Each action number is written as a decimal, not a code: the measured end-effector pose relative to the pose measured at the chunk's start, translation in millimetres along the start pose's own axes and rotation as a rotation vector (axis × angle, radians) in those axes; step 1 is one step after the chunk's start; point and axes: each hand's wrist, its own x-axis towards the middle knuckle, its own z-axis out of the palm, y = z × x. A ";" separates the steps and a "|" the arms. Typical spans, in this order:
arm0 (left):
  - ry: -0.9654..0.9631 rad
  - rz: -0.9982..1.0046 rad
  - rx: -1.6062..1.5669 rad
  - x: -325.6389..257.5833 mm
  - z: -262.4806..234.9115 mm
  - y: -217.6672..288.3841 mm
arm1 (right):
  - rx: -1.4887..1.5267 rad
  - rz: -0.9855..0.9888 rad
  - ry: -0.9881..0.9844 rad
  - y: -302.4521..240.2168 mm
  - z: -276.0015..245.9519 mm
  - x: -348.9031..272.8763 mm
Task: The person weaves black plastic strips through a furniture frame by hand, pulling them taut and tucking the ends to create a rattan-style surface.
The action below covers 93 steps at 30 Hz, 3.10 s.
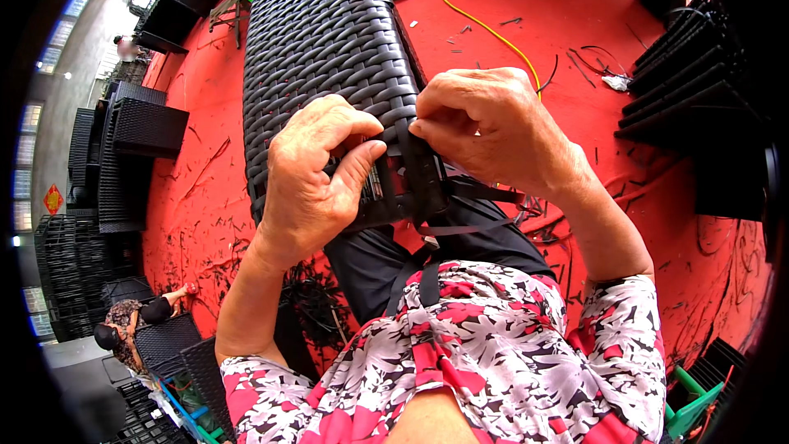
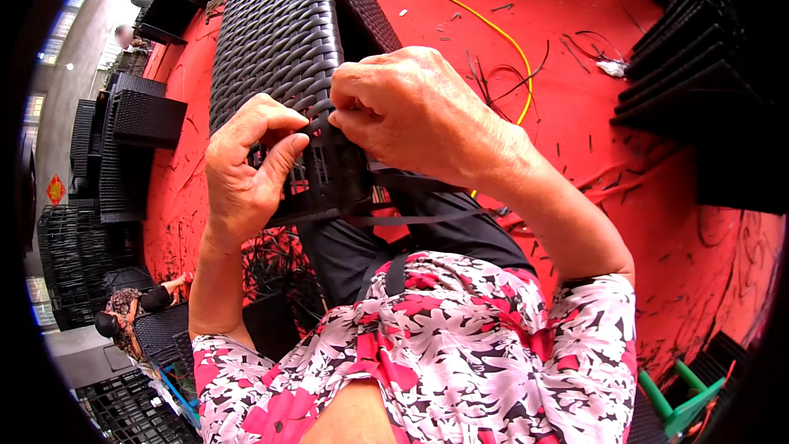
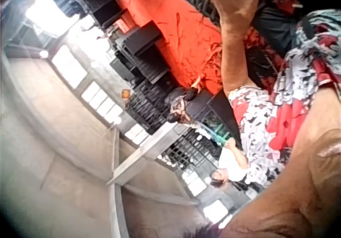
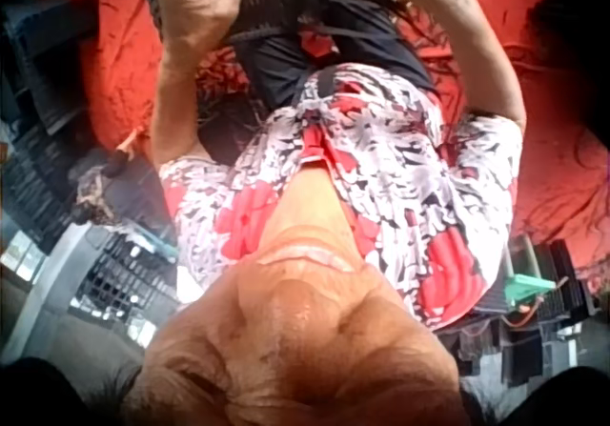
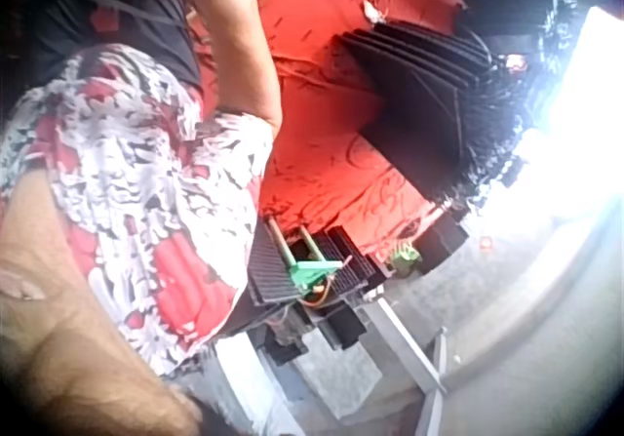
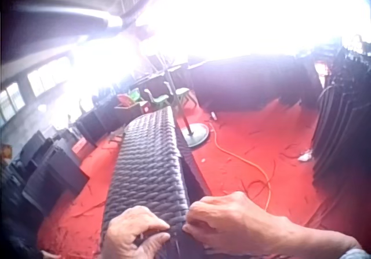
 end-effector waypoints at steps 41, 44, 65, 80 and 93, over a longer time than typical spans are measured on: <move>0.930 -0.118 0.408 -126.5 11.8 -71.8 | 0.187 0.292 -0.111 -12.2 -4.9 -9.3; 0.827 -0.021 0.564 -122.0 5.5 -81.3 | 0.112 0.301 -0.120 -13.0 -10.5 -9.3; 0.729 0.000 0.617 -111.2 -7.2 -94.2 | 0.415 0.729 -0.066 -1.4 -12.0 -25.3; 0.610 0.095 0.692 -113.1 -25.7 -101.7 | 0.395 0.803 -0.243 -14.0 -15.3 -7.8; 0.675 -0.092 0.508 -129.3 20.7 -125.2 | 0.511 0.926 -0.230 3.9 -17.8 -10.2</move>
